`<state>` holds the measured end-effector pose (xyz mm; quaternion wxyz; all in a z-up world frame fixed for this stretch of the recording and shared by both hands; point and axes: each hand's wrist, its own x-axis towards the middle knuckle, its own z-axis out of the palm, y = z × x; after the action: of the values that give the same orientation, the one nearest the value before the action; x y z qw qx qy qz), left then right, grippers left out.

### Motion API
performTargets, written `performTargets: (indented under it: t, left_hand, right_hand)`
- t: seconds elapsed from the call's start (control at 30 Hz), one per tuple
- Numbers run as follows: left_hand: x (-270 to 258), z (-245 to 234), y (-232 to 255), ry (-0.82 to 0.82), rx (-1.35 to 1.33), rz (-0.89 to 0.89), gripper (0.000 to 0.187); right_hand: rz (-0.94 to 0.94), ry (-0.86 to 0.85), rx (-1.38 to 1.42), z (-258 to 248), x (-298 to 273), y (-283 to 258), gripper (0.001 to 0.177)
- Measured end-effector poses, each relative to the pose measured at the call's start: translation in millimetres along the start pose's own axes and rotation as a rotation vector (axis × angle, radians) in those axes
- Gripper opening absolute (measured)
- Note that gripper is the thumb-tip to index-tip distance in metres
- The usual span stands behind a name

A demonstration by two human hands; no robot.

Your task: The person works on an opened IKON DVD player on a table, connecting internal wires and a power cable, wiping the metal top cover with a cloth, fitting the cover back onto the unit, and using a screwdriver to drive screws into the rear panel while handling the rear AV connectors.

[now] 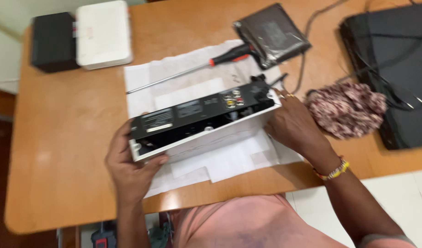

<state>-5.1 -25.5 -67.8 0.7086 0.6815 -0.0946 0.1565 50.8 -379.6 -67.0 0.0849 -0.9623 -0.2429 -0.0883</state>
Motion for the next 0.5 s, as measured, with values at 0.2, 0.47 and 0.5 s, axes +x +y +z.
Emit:
performTargets:
  t: [0.2, 0.47, 0.5]
  left_hand:
    - [3.4, 1.0, -4.8, -0.073, -0.037, 0.009, 0.091]
    - [5.7, 8.8, -0.7, -0.114, -0.124, 0.047, 0.082]
    - [5.7, 9.3, -0.8, -0.115, -0.120, 0.043, 0.082]
  right_hand:
    - [0.023, -0.210, -0.053, 19.4, 5.0, 9.1, 0.005]
    - [0.209, -0.132, -0.081, 29.6, 3.6, 16.2, 0.019]
    - [0.318, -0.198, -0.014, 31.0, 2.0, 19.7, 0.018]
